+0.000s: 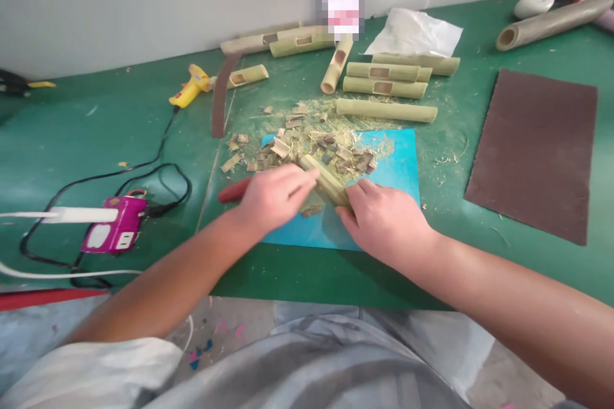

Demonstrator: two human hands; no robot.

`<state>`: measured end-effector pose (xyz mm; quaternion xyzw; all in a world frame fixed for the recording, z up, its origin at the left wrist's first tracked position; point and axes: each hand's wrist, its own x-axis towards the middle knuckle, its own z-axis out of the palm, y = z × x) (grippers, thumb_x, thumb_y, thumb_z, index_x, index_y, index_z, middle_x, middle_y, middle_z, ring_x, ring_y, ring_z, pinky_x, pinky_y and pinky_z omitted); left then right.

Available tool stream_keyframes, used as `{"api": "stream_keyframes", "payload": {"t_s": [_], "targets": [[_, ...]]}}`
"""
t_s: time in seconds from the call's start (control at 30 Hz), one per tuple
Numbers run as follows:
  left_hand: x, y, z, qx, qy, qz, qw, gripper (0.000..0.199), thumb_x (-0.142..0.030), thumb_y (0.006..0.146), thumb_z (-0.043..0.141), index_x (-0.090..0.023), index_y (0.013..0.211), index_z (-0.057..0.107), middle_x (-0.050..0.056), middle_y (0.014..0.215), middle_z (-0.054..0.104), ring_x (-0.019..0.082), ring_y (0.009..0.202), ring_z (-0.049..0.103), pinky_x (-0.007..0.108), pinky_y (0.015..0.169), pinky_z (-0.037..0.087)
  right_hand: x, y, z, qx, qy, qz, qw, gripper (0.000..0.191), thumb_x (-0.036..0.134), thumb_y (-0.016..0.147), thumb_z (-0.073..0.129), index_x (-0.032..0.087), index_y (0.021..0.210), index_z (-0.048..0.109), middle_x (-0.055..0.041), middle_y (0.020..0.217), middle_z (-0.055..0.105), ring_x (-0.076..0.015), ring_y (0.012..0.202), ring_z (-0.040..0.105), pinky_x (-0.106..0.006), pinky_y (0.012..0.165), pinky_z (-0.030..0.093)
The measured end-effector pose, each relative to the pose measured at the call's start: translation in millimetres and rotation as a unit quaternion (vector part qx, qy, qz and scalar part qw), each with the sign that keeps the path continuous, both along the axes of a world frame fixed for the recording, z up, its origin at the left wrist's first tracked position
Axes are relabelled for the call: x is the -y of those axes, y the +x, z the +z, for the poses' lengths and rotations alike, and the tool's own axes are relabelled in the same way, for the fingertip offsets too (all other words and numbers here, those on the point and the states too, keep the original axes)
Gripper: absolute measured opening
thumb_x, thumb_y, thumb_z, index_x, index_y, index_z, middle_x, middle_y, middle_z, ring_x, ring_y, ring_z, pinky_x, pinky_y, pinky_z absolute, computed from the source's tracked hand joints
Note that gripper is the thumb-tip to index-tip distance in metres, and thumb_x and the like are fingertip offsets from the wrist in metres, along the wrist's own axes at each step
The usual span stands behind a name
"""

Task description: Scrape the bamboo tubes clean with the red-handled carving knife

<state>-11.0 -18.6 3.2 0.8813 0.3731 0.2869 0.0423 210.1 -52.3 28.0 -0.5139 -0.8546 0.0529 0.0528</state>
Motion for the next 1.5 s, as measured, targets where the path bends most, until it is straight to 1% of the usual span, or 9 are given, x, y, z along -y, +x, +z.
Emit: {"api": "stream_keyframes", "payload": {"t_s": [0.1,0.2,0.33,0.6,0.87,1.03,1.17,1.3,1.5], "targets": [[-1.8,-1.6,-0.9,0.002,-0.038,-0.046,0.998,0.024,-0.025,0.097,0.051,-0.015,0.109,0.070,0.006,0.088,0.073,0.013,0.077,0.069,0.022,0.071,0.056,-0.1,-0.1,-0.1,-0.003,-0.008,0.001,1.000,0.028,0.036,0.092,0.049,0.015,0.086,0.066,-0.0056,0.078,0.065,-0.0151,0.062,0.054,-0.030,0.053,0.023],[-3.2,-1.6,-1.2,0.022,-0.018,0.030,0.999,0.024,-0.023,0.098,0.050,-0.014,0.101,0.072,0.007,0.087,0.073,0.013,0.078,0.069,0.024,0.073,0.056,-0.6,-0.4,-0.6,-0.006,-0.016,-0.008,1.000,0.029,0.036,0.093,0.048,0.015,0.088,0.066,-0.0058,0.080,0.066,-0.0149,0.063,0.055,-0.030,0.053,0.023],[-2.7,0.4,-0.5,-0.012,-0.013,-0.035,0.999,0.024,-0.024,0.098,0.051,-0.013,0.109,0.070,0.006,0.085,0.073,0.014,0.077,0.069,0.023,0.070,0.055,-1.0,-1.6,1.3,0.009,-0.022,-0.008,1.000,0.029,0.036,0.092,0.048,0.015,0.086,0.066,-0.0056,0.078,0.065,-0.0143,0.061,0.054,-0.030,0.053,0.022],[-22.5,-12.1,-3.1,0.015,0.003,0.048,0.999,0.019,-0.020,0.095,0.055,-0.012,0.101,0.071,0.007,0.088,0.074,0.013,0.076,0.068,0.024,0.071,0.055,1.9,2.8,0.8,0.003,0.018,-0.036,0.999,0.027,0.042,0.087,0.056,0.017,0.088,0.067,-0.0038,0.080,0.065,-0.0143,0.063,0.054,-0.029,0.053,0.022],[-1.8,1.9,0.7,-0.010,-0.026,-0.041,0.999,0.024,-0.023,0.097,0.051,-0.014,0.110,0.069,0.006,0.086,0.073,0.014,0.078,0.069,0.023,0.071,0.055,1.0,4.0,-2.3,-0.014,0.048,-0.003,0.999,0.023,0.036,0.084,0.057,0.017,0.071,0.060,-0.0031,0.067,0.059,-0.0135,0.060,0.050,-0.028,0.055,0.026],[-5.1,-1.4,0.3,-0.013,0.002,0.034,0.999,0.024,-0.024,0.098,0.049,-0.014,0.098,0.071,0.006,0.083,0.072,0.014,0.076,0.068,0.025,0.072,0.055,1.4,3.4,-3.3,-0.028,0.050,-0.004,0.998,0.025,0.036,0.087,0.053,0.017,0.073,0.060,-0.0040,0.069,0.059,-0.0136,0.060,0.049,-0.028,0.056,0.027],[-2.6,1.0,0.5,-0.025,-0.023,-0.034,0.999,0.025,-0.024,0.098,0.048,-0.015,0.108,0.069,0.006,0.084,0.072,0.013,0.076,0.068,0.022,0.071,0.055,1.7,2.9,-3.5,-0.018,0.050,0.003,0.999,0.022,0.035,0.085,0.056,0.017,0.073,0.060,-0.0037,0.068,0.059,-0.0136,0.060,0.049,-0.028,0.055,0.026],[-0.4,1.1,0.9,-0.006,-0.003,0.031,1.000,0.024,-0.023,0.098,0.049,-0.013,0.104,0.070,0.007,0.087,0.073,0.014,0.078,0.069,0.025,0.074,0.056,2.3,2.2,-3.0,-0.014,0.053,-0.005,0.999,0.023,0.036,0.086,0.057,0.016,0.075,0.061,-0.0037,0.070,0.059,-0.0140,0.060,0.051,-0.028,0.055,0.026],[2.6,3.1,0.6,-0.028,-0.003,-0.016,0.999,0.023,-0.021,0.098,0.049,-0.014,0.108,0.068,0.006,0.086,0.072,0.013,0.078,0.069,0.022,0.072,0.055,3.0,2.0,-1.8,-0.011,0.044,0.000,0.999,0.023,0.036,0.086,0.057,0.016,0.075,0.061,-0.0037,0.070,0.060,-0.0139,0.060,0.050,-0.028,0.054,0.026]]}}
